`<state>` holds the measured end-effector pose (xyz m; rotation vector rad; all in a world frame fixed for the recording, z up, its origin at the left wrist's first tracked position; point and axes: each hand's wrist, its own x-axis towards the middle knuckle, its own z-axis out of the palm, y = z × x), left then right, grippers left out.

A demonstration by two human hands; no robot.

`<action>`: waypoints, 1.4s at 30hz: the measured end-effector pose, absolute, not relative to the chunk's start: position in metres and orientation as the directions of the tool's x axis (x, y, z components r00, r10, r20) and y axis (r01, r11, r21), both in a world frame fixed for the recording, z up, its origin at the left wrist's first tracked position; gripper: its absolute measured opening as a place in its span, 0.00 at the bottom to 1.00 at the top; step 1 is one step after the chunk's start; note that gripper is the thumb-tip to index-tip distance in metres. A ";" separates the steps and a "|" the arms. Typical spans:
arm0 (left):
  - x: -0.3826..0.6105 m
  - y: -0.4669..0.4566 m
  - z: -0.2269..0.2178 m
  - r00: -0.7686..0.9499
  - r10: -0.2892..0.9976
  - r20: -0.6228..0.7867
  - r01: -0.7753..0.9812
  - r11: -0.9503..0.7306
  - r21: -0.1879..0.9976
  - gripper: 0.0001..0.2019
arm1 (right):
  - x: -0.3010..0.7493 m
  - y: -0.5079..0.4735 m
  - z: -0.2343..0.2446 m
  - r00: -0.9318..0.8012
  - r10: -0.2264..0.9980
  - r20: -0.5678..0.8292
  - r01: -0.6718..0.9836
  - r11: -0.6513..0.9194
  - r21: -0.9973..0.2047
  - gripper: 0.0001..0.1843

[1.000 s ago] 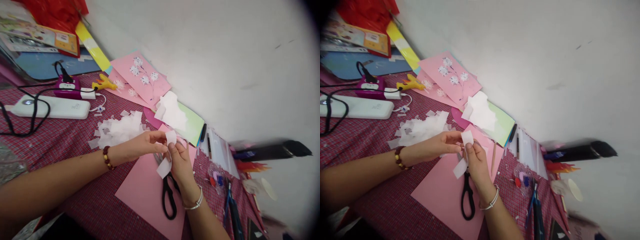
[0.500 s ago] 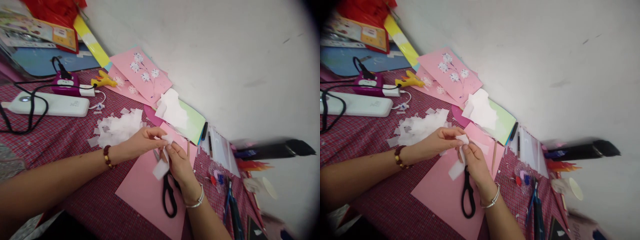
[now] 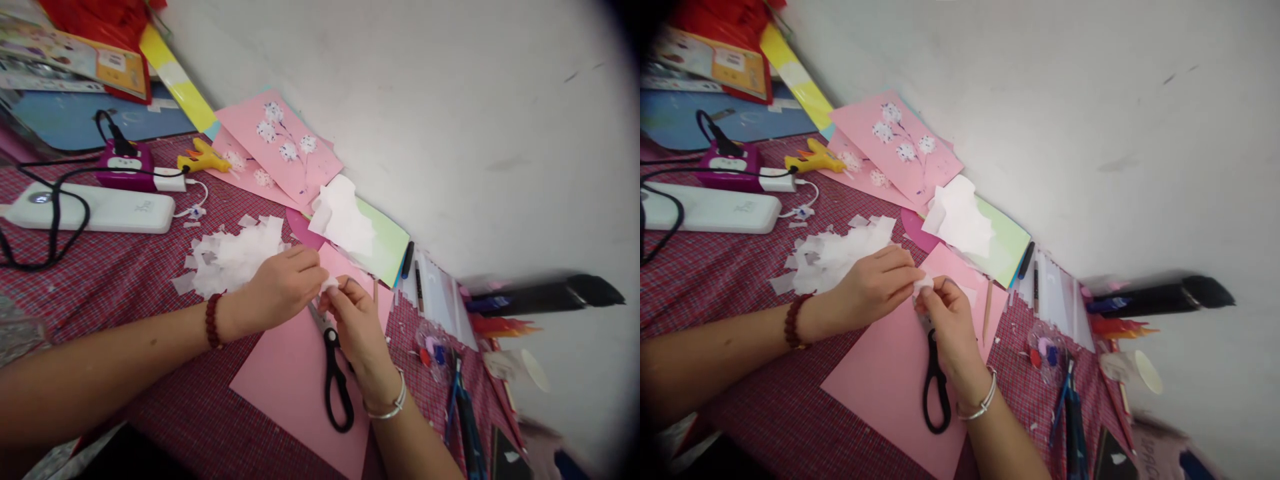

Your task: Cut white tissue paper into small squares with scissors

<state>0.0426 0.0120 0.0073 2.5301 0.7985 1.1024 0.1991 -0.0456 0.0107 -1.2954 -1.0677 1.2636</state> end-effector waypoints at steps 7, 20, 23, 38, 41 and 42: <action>0.048 0.013 0.024 0.611 0.791 0.007 0.019 -0.024 1.000 0.08 | 0.205 -0.041 0.009 0.094 0.993 -0.076 0.000 -0.077 -0.997 0.07; 0.043 0.034 0.012 0.424 0.899 -0.109 -0.168 0.196 0.966 0.04 | 0.218 -0.041 0.019 0.070 0.998 -0.001 -0.031 0.002 -1.000 0.06; 0.024 0.059 0.019 0.244 0.967 -0.078 -0.300 0.152 0.942 0.04 | 0.234 -0.043 0.038 0.122 0.987 0.106 -0.044 0.113 -0.993 0.09; 0.021 0.050 0.032 0.255 0.964 0.072 -0.439 0.050 0.897 0.06 | 0.229 -0.066 0.067 -0.062 0.985 0.160 -0.161 0.148 -0.976 0.08; 0.039 0.025 0.028 0.434 0.901 0.019 -0.388 0.168 0.906 0.08 | 0.219 -0.064 0.055 -0.116 0.987 0.111 -0.094 0.101 -0.990 0.15; 0.042 0.020 0.027 0.470 0.883 0.004 -0.377 0.197 0.905 0.09 | 0.218 -0.063 0.052 -0.133 0.986 0.098 -0.082 0.087 -0.993 0.16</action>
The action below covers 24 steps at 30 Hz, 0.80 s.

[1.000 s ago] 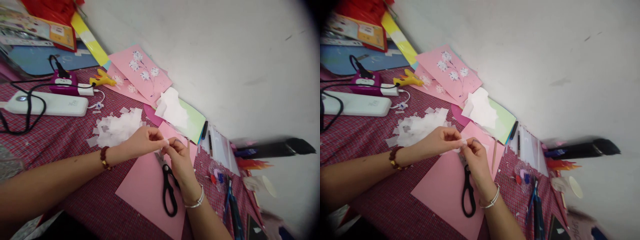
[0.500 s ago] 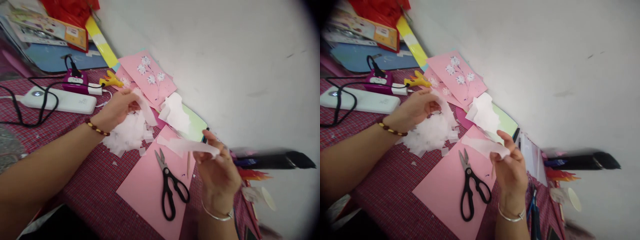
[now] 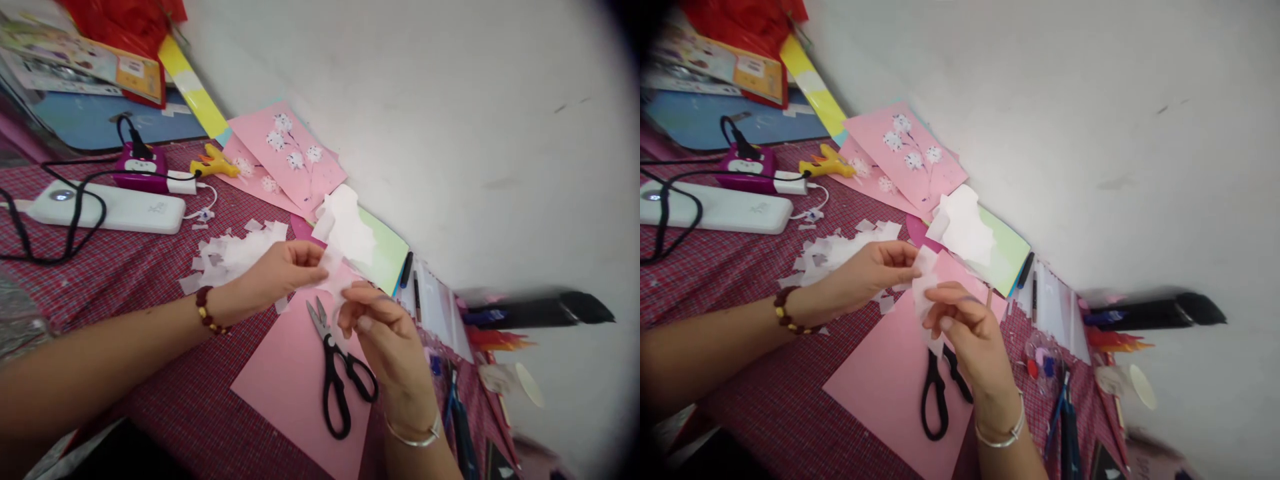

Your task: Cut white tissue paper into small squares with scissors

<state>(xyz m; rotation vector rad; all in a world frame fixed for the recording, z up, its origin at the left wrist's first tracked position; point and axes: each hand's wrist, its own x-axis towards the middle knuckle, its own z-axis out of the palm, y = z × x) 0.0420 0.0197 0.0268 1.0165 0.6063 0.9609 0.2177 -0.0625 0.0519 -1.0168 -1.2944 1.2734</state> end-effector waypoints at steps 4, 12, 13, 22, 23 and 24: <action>0.047 0.012 0.019 0.517 0.856 0.000 -0.333 0.201 0.921 0.07 | 0.215 -0.058 0.046 -0.152 0.988 0.024 -0.070 0.014 -0.997 0.19; 0.048 0.011 0.020 0.426 0.904 -0.035 -0.340 0.196 0.920 0.04 | 0.209 -0.057 0.037 -0.055 0.998 -0.043 -0.069 -0.047 -0.997 0.26; 0.049 0.010 0.020 0.425 0.905 -0.038 -0.353 0.204 0.913 0.04 | 0.208 -0.058 0.036 -0.056 0.997 -0.058 -0.073 -0.062 -0.995 0.27; 0.050 0.012 0.013 0.407 0.912 -0.047 -0.338 0.198 0.920 0.16 | 0.200 -0.059 0.034 0.000 0.987 -0.162 -0.135 -0.160 -0.978 0.29; 0.050 0.012 0.012 0.405 0.913 -0.048 -0.339 0.199 0.919 0.17 | 0.199 -0.060 0.034 0.003 0.986 -0.165 -0.132 -0.163 -0.978 0.29; 0.049 0.012 0.011 0.405 0.913 -0.049 -0.336 0.198 0.921 0.16 | 0.199 -0.060 0.035 0.002 0.986 -0.168 -0.128 -0.166 -0.978 0.29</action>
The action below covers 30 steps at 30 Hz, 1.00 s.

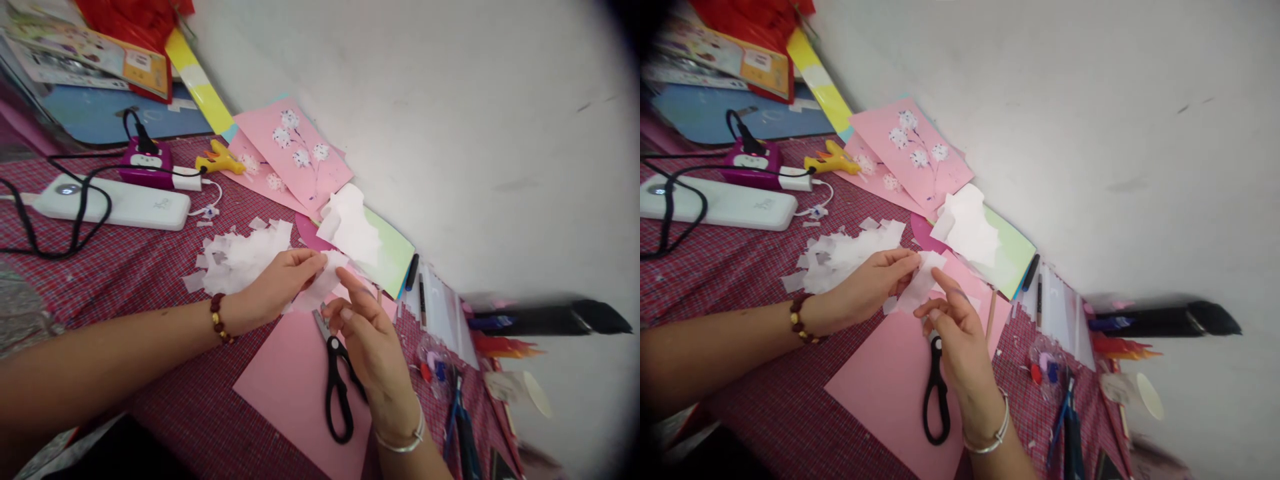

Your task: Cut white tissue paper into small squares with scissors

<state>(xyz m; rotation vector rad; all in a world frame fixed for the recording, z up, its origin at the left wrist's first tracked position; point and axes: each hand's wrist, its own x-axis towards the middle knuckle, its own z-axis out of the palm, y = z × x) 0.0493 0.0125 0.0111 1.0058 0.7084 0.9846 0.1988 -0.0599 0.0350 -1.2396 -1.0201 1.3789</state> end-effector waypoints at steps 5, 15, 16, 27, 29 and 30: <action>0.050 0.015 0.008 0.395 0.919 -0.003 -0.297 0.131 0.946 0.09 | 0.201 -0.060 0.034 -0.007 0.990 -0.140 -0.040 -0.140 -0.989 0.26; 0.051 0.001 0.019 0.523 0.812 0.258 -0.021 -0.291 0.957 0.22 | 0.219 -0.046 0.025 -0.011 0.999 0.040 0.113 0.041 -0.993 0.22; 0.052 0.000 0.018 0.528 0.806 0.266 0.005 -0.317 0.949 0.23 | 0.220 -0.046 0.025 -0.009 0.999 0.035 0.105 0.036 -0.994 0.21; 0.052 0.005 0.013 0.590 0.801 0.101 -0.026 -0.107 0.994 0.09 | 0.220 -0.045 0.030 0.038 0.987 0.155 0.276 0.139 -0.951 0.06; 0.051 0.005 0.015 0.592 0.800 0.098 0.016 -0.133 0.991 0.11 | 0.220 -0.045 0.030 0.049 0.983 0.177 0.314 0.153 -0.937 0.05; 0.050 0.005 0.017 0.590 0.802 0.097 0.039 -0.149 0.988 0.12 | 0.221 -0.045 0.030 0.047 0.982 0.182 0.324 0.158 -0.933 0.06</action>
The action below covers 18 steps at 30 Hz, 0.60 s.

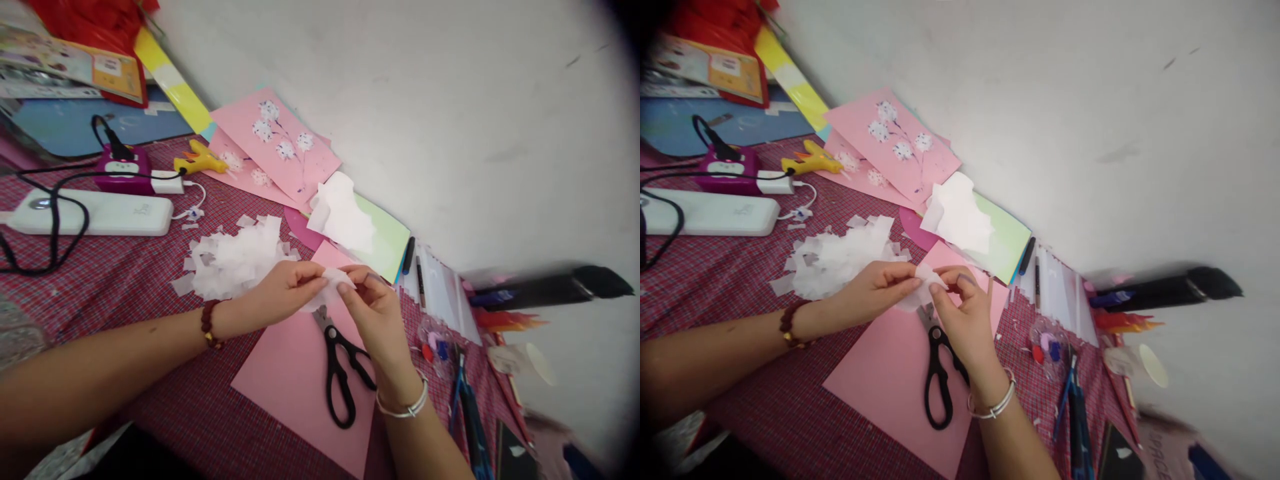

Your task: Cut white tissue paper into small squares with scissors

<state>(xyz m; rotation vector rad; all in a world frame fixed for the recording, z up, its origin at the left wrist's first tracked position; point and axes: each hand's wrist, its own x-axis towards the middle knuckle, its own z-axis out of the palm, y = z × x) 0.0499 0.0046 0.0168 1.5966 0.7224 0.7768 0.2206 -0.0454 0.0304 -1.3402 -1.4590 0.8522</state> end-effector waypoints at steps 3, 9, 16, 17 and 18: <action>0.049 0.005 0.019 0.566 0.820 0.087 0.101 -0.174 0.980 0.16 | 0.221 -0.045 0.032 0.031 0.972 0.235 0.374 0.207 -0.904 0.07; 0.049 0.010 0.014 0.530 0.848 0.027 0.100 -0.094 0.991 0.16 | 0.222 -0.048 0.038 -0.076 0.947 0.312 0.445 0.312 -0.839 0.06; 0.051 0.006 0.008 0.547 0.833 0.083 0.128 -0.182 0.975 0.13 | 0.219 -0.049 0.040 -0.079 0.961 0.266 0.468 0.271 -0.841 0.06; 0.051 0.006 0.008 0.558 0.824 0.100 0.133 -0.208 0.969 0.13 | 0.219 -0.049 0.039 -0.077 0.959 0.271 0.466 0.275 -0.841 0.06; 0.051 0.006 0.007 0.561 0.819 0.118 0.143 -0.237 0.961 0.12 | 0.218 -0.049 0.039 -0.073 0.957 0.281 0.464 0.282 -0.839 0.07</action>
